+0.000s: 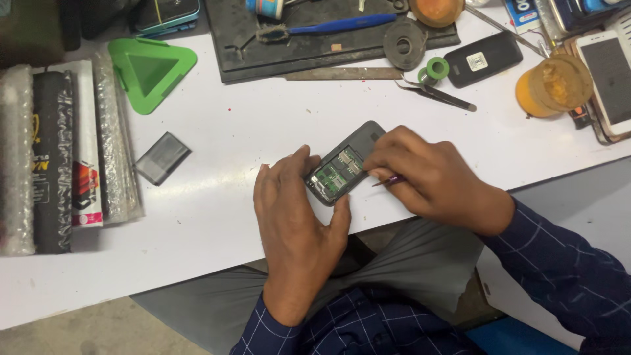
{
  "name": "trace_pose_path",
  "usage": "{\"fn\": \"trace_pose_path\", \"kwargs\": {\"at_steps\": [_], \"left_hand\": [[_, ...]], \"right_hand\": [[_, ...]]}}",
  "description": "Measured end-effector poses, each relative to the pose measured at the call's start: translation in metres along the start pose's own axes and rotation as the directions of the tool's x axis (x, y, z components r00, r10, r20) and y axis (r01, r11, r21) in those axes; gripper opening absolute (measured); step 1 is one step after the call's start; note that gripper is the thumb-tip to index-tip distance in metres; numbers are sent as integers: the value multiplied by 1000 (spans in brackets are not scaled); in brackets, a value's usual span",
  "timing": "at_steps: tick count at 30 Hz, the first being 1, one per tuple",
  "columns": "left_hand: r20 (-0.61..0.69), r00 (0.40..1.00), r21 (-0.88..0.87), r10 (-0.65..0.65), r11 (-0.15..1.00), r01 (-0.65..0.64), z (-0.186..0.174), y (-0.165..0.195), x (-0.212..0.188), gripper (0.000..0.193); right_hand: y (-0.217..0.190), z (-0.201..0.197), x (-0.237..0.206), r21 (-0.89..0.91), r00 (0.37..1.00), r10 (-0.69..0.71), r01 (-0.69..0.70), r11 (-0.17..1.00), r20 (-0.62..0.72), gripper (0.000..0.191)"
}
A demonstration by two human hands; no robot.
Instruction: The person uses a small screwdriver to adjust components inside a disassembled mobile phone, then reassembles the back cover. They wipe the phone with a cloth and handle a second phone, removing its back cover and battery. The work occurs at a cluttered repair bench with tools and spare parts visible.
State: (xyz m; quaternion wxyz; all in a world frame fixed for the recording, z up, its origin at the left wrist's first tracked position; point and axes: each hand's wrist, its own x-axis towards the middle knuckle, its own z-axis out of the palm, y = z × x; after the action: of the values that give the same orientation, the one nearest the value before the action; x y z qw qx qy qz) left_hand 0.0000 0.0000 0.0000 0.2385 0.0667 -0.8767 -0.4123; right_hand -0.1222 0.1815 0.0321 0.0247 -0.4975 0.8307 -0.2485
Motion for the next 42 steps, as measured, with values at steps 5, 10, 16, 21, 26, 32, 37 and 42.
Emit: {"fn": "trace_pose_path", "kwargs": {"at_steps": [5, 10, 16, 21, 26, 32, 37, 42], "left_hand": [[11, 1000, -7, -13, 1000, 13, 0, 3, 1, 72], [1, 1000, -20, -10, 1000, 10, 1, 5, 0, 72], [-7, 1000, -13, 4, 1000, -4, -11, -5, -5, 72], [-4, 1000, -20, -5, 1000, 5, -8, -3, -5, 73], [2, 1000, -16, -11, 1000, 11, -22, -13, -13, 72], [-1, 1000, -13, -20, 1000, 20, -35, -14, -1, 69], [9, 1000, 50, -7, 999, 6, -61, -32, 51, 67], [20, 1000, 71, 11, 997, -12, -63, -30, 56, 70]], "right_hand": [[-2, -2, -5, -94, 996, -75, 70, 993, -45, 13], [-4, -4, -2, -142, 994, -107, 105, 984, -6, 18], [-19, 4, 6, -182, 988, -156, 156, 971, 15, 20], [-17, 5, 4, -202, 987, -160, 159, 966, 10, 28], [-25, 12, 4, -92, 997, -73, 70, 993, -24, 31], [-26, 0, 3, 241, 965, 262, -248, 938, -28, 34], [-26, -7, 55, 161, 971, 150, -121, 980, -186, 20], [-40, -5, 53, 198, 943, 268, -229, 953, -198, 29]]}}
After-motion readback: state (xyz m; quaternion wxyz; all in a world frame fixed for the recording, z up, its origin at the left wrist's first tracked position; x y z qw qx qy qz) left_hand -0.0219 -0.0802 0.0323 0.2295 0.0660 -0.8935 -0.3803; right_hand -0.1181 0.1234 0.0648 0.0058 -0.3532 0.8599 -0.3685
